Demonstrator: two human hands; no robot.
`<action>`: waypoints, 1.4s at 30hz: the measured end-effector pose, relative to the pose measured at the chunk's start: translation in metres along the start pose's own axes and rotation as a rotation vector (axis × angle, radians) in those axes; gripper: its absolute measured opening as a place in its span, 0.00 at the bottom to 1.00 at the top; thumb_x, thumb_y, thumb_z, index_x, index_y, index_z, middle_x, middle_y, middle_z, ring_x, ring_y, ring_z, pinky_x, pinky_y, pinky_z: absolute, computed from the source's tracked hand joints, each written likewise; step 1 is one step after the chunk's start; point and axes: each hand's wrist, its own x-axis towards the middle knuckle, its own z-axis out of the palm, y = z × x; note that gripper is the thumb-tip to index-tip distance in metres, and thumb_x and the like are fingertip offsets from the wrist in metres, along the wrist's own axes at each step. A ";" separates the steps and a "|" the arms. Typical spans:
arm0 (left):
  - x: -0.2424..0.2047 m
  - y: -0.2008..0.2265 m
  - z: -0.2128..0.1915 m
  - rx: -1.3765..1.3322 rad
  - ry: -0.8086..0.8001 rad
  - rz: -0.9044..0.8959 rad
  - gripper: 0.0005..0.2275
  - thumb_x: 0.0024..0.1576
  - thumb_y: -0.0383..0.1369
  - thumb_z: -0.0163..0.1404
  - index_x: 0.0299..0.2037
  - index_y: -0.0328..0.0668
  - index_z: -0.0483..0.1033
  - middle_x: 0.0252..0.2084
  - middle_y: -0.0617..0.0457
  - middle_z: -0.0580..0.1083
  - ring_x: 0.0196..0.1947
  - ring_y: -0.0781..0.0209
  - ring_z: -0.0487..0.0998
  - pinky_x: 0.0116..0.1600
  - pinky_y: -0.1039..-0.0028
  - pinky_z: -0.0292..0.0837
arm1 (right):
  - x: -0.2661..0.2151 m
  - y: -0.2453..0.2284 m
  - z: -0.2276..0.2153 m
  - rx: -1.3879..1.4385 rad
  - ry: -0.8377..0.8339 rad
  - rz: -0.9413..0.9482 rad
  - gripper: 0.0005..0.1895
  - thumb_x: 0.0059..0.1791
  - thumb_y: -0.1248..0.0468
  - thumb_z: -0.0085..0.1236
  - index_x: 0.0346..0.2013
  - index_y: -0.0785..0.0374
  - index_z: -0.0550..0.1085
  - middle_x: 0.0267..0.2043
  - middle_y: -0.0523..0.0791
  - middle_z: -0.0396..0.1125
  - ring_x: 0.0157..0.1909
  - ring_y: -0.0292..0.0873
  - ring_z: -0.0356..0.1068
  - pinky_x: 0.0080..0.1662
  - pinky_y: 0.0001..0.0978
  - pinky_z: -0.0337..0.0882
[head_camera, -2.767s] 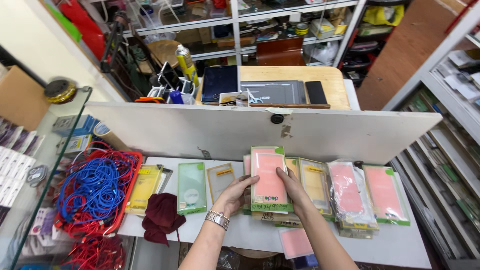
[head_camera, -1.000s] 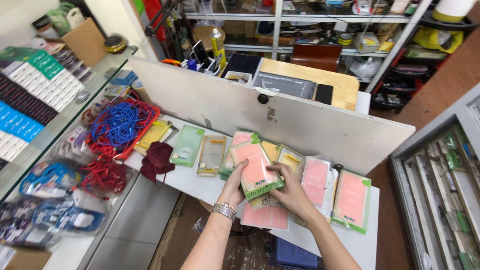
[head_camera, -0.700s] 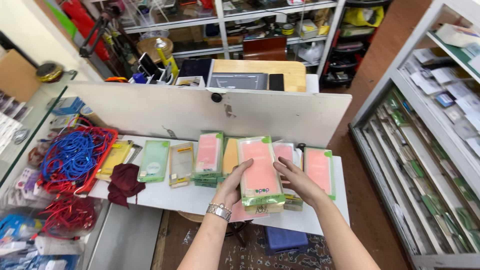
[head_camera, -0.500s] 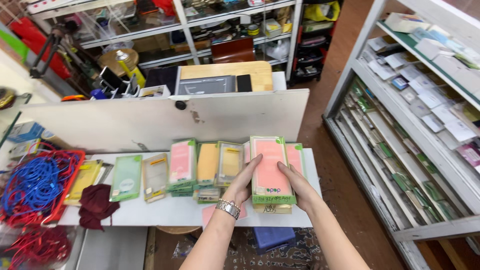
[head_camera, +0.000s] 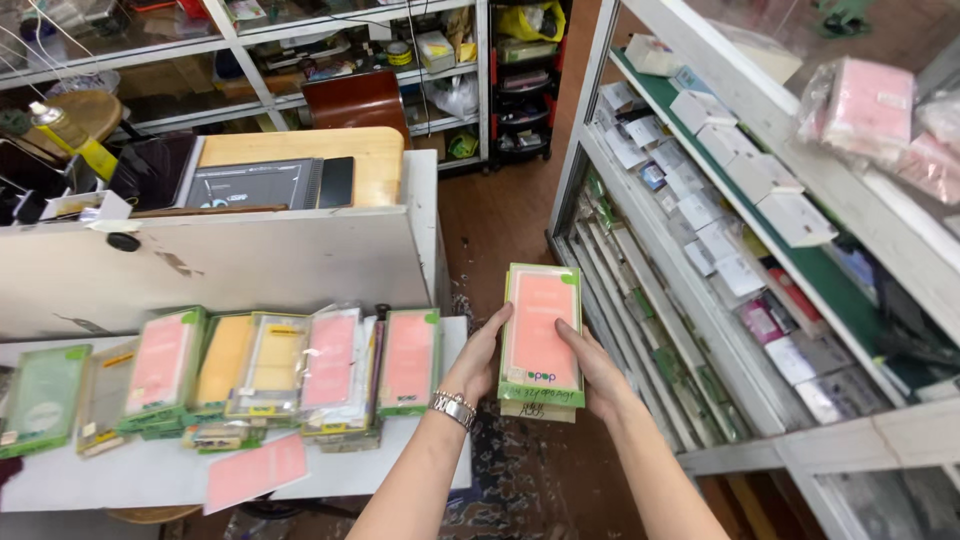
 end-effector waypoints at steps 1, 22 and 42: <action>0.007 -0.005 0.007 0.035 0.023 0.029 0.27 0.59 0.49 0.48 0.63 0.39 0.70 0.60 0.47 0.76 0.60 0.55 0.76 0.64 0.64 0.71 | 0.004 -0.005 -0.013 -0.014 0.004 -0.009 0.35 0.50 0.50 0.53 0.70 0.54 0.59 0.64 0.49 0.67 0.62 0.46 0.69 0.58 0.45 0.72; 0.205 -0.053 0.008 0.064 0.678 0.295 0.34 0.53 0.49 0.57 0.65 0.36 0.64 0.59 0.46 0.74 0.60 0.57 0.73 0.62 0.68 0.67 | 0.249 0.002 -0.110 0.388 0.215 -0.046 0.40 0.45 0.56 0.61 0.70 0.51 0.58 0.66 0.45 0.64 0.68 0.49 0.62 0.65 0.51 0.62; 0.594 -0.171 -0.141 -0.116 0.613 0.319 0.36 0.46 0.32 0.65 0.63 0.32 0.58 0.51 0.41 0.77 0.49 0.55 0.80 0.53 0.67 0.79 | 0.602 0.155 -0.326 0.643 0.308 -0.116 0.29 0.45 0.56 0.64 0.60 0.58 0.69 0.54 0.43 0.68 0.56 0.44 0.65 0.63 0.43 0.62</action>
